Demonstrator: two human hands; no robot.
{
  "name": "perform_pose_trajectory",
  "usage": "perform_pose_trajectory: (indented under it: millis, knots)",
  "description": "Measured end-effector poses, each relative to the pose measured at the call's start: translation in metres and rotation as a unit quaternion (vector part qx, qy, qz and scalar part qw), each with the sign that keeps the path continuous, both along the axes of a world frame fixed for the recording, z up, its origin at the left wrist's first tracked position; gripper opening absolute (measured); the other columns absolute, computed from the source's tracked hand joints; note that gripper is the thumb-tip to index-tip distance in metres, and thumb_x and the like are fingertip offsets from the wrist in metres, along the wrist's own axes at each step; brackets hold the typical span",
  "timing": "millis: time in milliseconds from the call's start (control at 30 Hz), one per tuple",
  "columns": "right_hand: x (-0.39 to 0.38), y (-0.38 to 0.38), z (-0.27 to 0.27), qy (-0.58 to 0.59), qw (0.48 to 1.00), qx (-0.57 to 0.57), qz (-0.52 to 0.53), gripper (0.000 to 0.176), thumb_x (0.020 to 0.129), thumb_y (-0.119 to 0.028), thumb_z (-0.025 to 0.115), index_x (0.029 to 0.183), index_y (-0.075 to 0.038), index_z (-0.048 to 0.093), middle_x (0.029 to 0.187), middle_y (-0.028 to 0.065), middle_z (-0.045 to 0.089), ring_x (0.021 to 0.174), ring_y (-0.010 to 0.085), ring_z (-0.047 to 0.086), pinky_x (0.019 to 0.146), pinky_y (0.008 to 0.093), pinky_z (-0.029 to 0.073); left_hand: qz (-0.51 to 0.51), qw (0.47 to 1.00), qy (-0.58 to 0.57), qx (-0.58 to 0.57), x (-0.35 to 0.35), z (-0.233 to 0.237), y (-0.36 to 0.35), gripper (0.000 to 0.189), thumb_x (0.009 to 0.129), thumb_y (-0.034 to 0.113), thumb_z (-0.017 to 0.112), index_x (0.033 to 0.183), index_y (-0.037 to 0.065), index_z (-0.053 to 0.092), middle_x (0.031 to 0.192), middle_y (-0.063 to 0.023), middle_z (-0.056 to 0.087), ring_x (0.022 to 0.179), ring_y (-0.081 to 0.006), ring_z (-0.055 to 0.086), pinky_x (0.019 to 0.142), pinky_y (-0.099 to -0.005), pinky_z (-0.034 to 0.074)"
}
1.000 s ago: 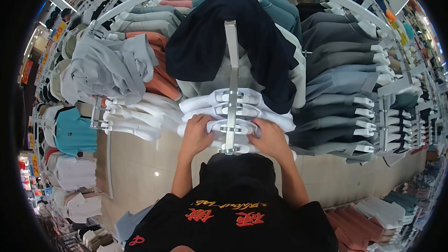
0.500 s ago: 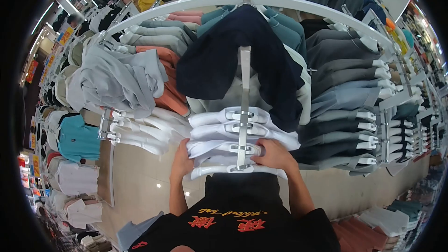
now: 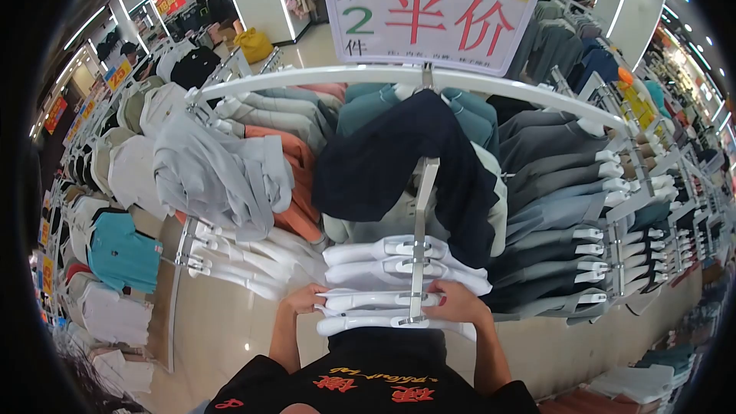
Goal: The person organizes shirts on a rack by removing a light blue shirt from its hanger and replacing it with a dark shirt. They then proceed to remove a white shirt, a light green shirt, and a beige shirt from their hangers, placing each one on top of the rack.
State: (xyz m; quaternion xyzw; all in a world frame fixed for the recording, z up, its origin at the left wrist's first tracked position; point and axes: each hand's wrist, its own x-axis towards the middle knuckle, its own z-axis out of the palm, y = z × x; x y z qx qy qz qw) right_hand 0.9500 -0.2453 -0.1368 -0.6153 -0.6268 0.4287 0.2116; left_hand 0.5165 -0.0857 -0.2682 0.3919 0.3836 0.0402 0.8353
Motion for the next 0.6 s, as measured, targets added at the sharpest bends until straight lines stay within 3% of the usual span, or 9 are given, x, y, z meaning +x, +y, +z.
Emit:
perform_pose_trajectory:
  millis: [133, 233, 300, 367, 400, 500, 600]
  knots:
    - [0.001, -0.007, -0.002, -0.005, 1.000, -0.001, -0.030, 0.055, 0.078, -0.037, 0.085, 0.116, 0.001, 0.071, 0.097, 0.0147, 0.072, 0.083, 0.0208, 0.070, 0.079, 0.0333, 0.055, -0.024, 0.999, 0.021, -0.029, 0.009, -0.042, 0.017, 0.058, 0.082, -0.003, 0.068, 0.140, -0.006, 0.061, 0.110, -0.0094, 0.074, 0.090, -0.0176, 0.073, 0.080, -0.0294, 0.061]
    - [-0.001, -0.010, 0.008, -0.015, 0.999, 0.016, -0.042, 0.056, 0.078, -0.035, 0.085, 0.119, 0.000, 0.071, 0.099, 0.0146, 0.073, 0.085, 0.0218, 0.070, 0.081, 0.0337, 0.056, 0.009, 1.000, -0.001, -0.008, 0.021, -0.050, 0.019, 0.055, 0.081, -0.006, 0.069, 0.135, -0.005, 0.065, 0.117, -0.0099, 0.073, 0.088, -0.0176, 0.074, 0.078, -0.0299, 0.062]
    - [-0.002, -0.014, 0.013, -0.012, 0.998, 0.011, -0.065, 0.055, 0.078, -0.033, 0.084, 0.121, -0.002, 0.071, 0.101, 0.0137, 0.074, 0.086, 0.0217, 0.070, 0.082, 0.0333, 0.056, -0.034, 0.978, 0.049, 0.198, 0.032, -0.047, 0.024, 0.047, 0.079, -0.001, 0.071, 0.126, -0.004, 0.072, 0.113, -0.0143, 0.076, 0.086, -0.0179, 0.074, 0.075, -0.0311, 0.060]
    - [-0.006, -0.017, 0.018, -0.009, 0.996, 0.011, -0.091, 0.053, 0.078, -0.033, 0.084, 0.121, -0.004, 0.072, 0.101, 0.0133, 0.075, 0.085, 0.0213, 0.070, 0.082, 0.0332, 0.056, -0.102, 0.881, 0.111, 0.448, 0.038, -0.028, 0.022, 0.042, 0.078, 0.001, 0.071, 0.120, -0.003, 0.075, 0.105, -0.0154, 0.078, 0.082, -0.0180, 0.074, 0.073, -0.0312, 0.058]
    - [-0.007, -0.018, 0.022, -0.018, 0.995, 0.003, -0.095, 0.051, 0.078, -0.031, 0.084, 0.120, -0.003, 0.071, 0.098, 0.0126, 0.074, 0.083, 0.0201, 0.070, 0.080, 0.0331, 0.056, -0.101, 0.867, 0.173, 0.456, 0.046, 0.006, 0.016, 0.037, 0.078, 0.007, 0.073, 0.114, -0.003, 0.077, 0.090, -0.0152, 0.078, 0.075, -0.0181, 0.073, 0.071, -0.0307, 0.057]
    - [-0.013, -0.020, 0.033, -0.046, 0.993, -0.021, -0.109, 0.046, 0.078, -0.024, 0.083, 0.115, -0.001, 0.070, 0.088, 0.0105, 0.071, 0.078, 0.0164, 0.068, 0.075, 0.0326, 0.056, -0.089, 0.860, 0.129, 0.485, 0.041, 0.013, 0.016, 0.036, 0.080, 0.009, 0.073, 0.114, -0.003, 0.077, 0.081, -0.0107, 0.076, 0.069, -0.0163, 0.071, 0.067, -0.0298, 0.057]
    - [-0.014, -0.023, 0.022, -0.024, 0.994, -0.008, -0.106, 0.044, 0.078, -0.022, 0.081, 0.114, -0.001, 0.069, 0.080, 0.0081, 0.069, 0.069, 0.0138, 0.066, 0.067, 0.0324, 0.054, -0.081, 0.920, 0.092, 0.372, 0.020, -0.006, 0.018, 0.027, 0.084, 0.011, 0.073, 0.107, -0.002, 0.079, 0.080, -0.0070, 0.074, 0.069, -0.0137, 0.070, 0.063, -0.0283, 0.056]
